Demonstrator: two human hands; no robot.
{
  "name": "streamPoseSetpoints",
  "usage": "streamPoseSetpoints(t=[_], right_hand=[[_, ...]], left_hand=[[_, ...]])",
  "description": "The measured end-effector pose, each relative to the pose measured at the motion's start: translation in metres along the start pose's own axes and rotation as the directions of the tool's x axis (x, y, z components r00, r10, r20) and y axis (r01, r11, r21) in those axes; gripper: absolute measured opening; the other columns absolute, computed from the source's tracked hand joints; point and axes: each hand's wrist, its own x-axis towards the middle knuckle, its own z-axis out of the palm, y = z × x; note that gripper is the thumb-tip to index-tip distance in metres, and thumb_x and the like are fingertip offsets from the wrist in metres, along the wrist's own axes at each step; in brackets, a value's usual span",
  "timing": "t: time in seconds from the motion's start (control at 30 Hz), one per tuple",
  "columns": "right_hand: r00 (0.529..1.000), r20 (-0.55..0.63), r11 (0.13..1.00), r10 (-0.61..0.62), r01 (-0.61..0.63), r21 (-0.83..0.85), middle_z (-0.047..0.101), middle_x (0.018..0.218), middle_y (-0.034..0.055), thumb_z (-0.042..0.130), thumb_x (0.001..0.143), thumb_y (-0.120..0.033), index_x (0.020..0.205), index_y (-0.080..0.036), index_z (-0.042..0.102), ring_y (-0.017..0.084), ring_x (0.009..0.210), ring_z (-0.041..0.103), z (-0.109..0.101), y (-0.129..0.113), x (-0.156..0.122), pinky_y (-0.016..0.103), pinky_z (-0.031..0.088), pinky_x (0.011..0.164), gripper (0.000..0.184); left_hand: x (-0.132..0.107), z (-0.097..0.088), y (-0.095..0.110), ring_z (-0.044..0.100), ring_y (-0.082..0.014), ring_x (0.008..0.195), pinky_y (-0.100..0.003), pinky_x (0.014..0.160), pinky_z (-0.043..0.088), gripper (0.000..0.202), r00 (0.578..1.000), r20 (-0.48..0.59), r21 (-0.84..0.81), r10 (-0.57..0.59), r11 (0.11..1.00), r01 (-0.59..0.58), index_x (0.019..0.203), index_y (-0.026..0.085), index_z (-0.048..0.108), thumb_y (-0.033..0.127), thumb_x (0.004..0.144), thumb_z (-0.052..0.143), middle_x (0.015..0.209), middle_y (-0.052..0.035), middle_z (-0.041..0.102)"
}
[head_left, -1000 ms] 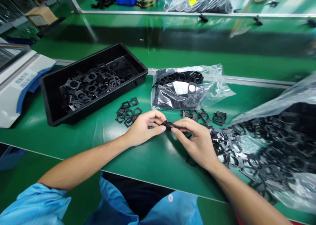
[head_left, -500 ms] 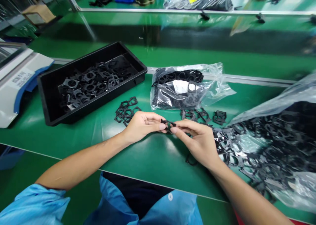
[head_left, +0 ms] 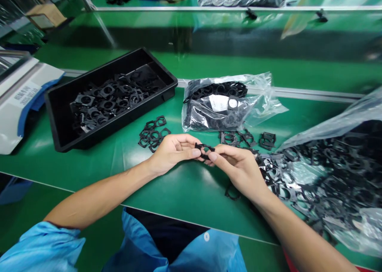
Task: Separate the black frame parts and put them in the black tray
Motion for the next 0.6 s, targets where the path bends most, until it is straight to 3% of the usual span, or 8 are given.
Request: streamPoseSetpoints(t=[0.23,0.37,0.47,0.6], right_hand=[[0.999,-0.029,0.999,-0.015,0.013,-0.041,0.068,0.067,0.0025,0.074,0.084,-0.055,0.069,-0.019,0.071,0.016,0.063,0.063,0.0017,-0.0025,-0.0008,0.027,0.053,0.063,0.040],[0.998,-0.065,1.000,-0.001,0.002,0.016,0.070,0.069,0.0026,0.079,0.078,-0.057,0.071,-0.019,0.072,0.016,0.065,0.066,0.0016,-0.0019,-0.0002,0.028,0.056,0.066,0.039],[0.998,-0.056,0.997,0.027,-0.023,0.076,0.070,0.070,0.0026,0.082,0.077,-0.052,0.073,-0.018,0.073,0.015,0.065,0.066,-0.0002,-0.0004,0.0002,0.027,0.055,0.065,0.035],[1.000,-0.021,0.999,0.016,-0.015,0.036,0.069,0.067,0.0030,0.079,0.081,-0.049,0.071,-0.018,0.072,0.016,0.064,0.064,-0.0024,0.0003,-0.0007,0.027,0.054,0.064,0.034]], left_hand=[[0.0000,-0.0036,0.0008,0.074,-0.0172,0.070,-0.029,0.072,0.062,0.034,0.999,-0.018,0.121,0.041,0.992,-0.039,0.087,0.011,0.075,0.035,0.069,0.091,0.081,-0.0067,0.078],[-0.0006,-0.0036,0.0016,0.075,-0.0162,0.074,-0.027,0.076,0.062,0.030,0.997,-0.028,0.129,0.069,0.989,-0.064,0.086,0.012,0.076,0.033,0.071,0.090,0.083,-0.0062,0.080],[0.0001,-0.0038,0.0013,0.075,-0.0149,0.071,-0.025,0.074,0.061,0.030,0.999,-0.011,0.116,0.047,0.992,-0.046,0.084,0.012,0.076,0.033,0.069,0.092,0.078,-0.0046,0.079],[0.0013,-0.0045,0.0014,0.077,-0.0175,0.073,-0.027,0.074,0.063,0.032,1.000,0.012,0.083,-0.017,0.996,0.016,0.085,0.012,0.078,0.034,0.067,0.093,0.079,-0.0063,0.080]])
